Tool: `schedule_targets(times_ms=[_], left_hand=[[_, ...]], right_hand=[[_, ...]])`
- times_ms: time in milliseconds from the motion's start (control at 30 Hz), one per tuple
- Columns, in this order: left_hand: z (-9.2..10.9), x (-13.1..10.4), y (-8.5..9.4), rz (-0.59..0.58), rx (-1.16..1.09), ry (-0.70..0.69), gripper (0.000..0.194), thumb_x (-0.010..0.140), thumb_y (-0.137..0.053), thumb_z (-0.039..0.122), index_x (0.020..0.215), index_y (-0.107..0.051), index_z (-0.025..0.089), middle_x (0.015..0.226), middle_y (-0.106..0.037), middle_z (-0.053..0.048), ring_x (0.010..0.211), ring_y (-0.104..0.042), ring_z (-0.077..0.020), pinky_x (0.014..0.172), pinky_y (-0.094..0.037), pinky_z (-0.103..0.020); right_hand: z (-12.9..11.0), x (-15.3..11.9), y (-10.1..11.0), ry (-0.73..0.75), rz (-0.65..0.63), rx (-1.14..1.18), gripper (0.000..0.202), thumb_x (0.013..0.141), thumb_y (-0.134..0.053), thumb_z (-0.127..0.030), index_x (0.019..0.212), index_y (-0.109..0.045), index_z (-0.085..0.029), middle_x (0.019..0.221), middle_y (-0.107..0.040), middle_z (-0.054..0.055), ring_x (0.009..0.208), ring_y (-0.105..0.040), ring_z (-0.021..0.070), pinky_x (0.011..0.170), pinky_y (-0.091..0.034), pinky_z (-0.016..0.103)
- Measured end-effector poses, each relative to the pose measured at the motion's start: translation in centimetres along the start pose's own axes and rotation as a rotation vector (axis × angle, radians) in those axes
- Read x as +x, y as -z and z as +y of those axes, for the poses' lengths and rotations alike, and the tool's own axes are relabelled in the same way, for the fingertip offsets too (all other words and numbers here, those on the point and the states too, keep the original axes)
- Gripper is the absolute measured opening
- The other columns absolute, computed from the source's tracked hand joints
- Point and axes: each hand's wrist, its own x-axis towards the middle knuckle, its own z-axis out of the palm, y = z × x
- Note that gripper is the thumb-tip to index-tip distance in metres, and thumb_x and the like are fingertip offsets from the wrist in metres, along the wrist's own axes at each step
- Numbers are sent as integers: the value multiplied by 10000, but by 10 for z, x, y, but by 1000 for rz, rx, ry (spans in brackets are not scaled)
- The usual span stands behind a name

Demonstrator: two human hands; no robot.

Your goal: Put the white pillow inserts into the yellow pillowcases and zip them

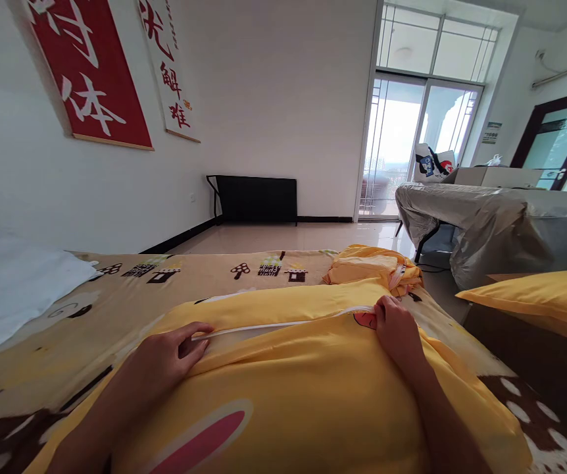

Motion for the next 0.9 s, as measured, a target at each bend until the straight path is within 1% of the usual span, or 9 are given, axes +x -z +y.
schedule_targets(times_ms=[100, 167, 267, 333, 433, 533, 600, 733, 900], left_hand=[[2, 0, -2, 16, 1, 14, 397, 838, -353, 431, 1065, -632, 262, 923, -717, -26, 903, -637, -228, 718, -406, -296], [4, 1, -4, 37, -2, 10, 392, 852, -330, 437, 1018, -637, 260, 920, -713, -29, 889, -635, -229, 704, -405, -294], [4, 2, -6, 100, -24, -14, 377, 860, -313, 441, 940, -627, 249, 889, -707, -29, 845, -634, -219, 681, -400, -281], [2, 4, -7, 169, -47, -35, 370, 860, -311, 441, 919, -615, 238, 831, -703, -27, 777, -632, -205, 661, -397, -271], [0, 4, -9, 305, -66, -71, 374, 858, -323, 447, 921, -614, 220, 731, -688, -21, 659, -614, -183, 610, -387, -256], [-2, 4, -12, 431, -84, -123, 370, 861, -353, 453, 904, -624, 204, 679, -670, -15, 604, -596, -161, 577, -378, -237], [-3, 4, -14, 476, -87, -150, 359, 865, -368, 447, 880, -629, 200, 651, -658, -8, 583, -586, -149, 565, -375, -227], [-2, 5, -14, 481, -70, -172, 349, 871, -372, 434, 860, -633, 204, 618, -643, 2, 557, -576, -140, 553, -370, -222], [0, 4, -12, 451, -47, -146, 350, 874, -368, 427, 876, -636, 202, 646, -655, -5, 580, -586, -147, 576, -379, -228]], right_hand=[[-1, 0, -1, -8, 0, 2, 196, 852, -346, -280, 700, -449, -213, 776, -588, 69, 701, -512, 196, 630, -323, 289], [0, -1, -1, -12, -1, 1, 191, 854, -346, -278, 703, -444, -215, 777, -587, 67, 692, -507, 194, 625, -319, 289], [0, -1, -2, -6, 8, 3, 188, 855, -345, -280, 706, -439, -216, 777, -581, 67, 678, -499, 192, 621, -316, 290], [0, -2, -2, 5, 29, 11, 183, 852, -346, -280, 705, -435, -216, 771, -576, 68, 677, -498, 192, 620, -317, 289], [-2, -1, -2, 1, 76, 33, 175, 845, -352, -284, 703, -430, -217, 749, -569, 66, 665, -494, 192, 614, -315, 289], [-3, -1, -2, -14, 115, 69, 176, 839, -358, -288, 695, -430, -217, 734, -565, 64, 653, -491, 189, 608, -314, 290], [-4, 0, -1, -20, 126, 88, 177, 835, -365, -289, 686, -428, -217, 715, -560, 59, 648, -491, 188, 607, -316, 290], [-4, 0, -1, -2, 129, 98, 168, 830, -376, -283, 690, -440, -214, 725, -564, 62, 662, -499, 190, 616, -328, 293], [-5, 0, -1, 20, 118, 80, 182, 850, -360, -279, 702, -444, -215, 768, -582, 75, 684, -504, 190, 622, -340, 295]])
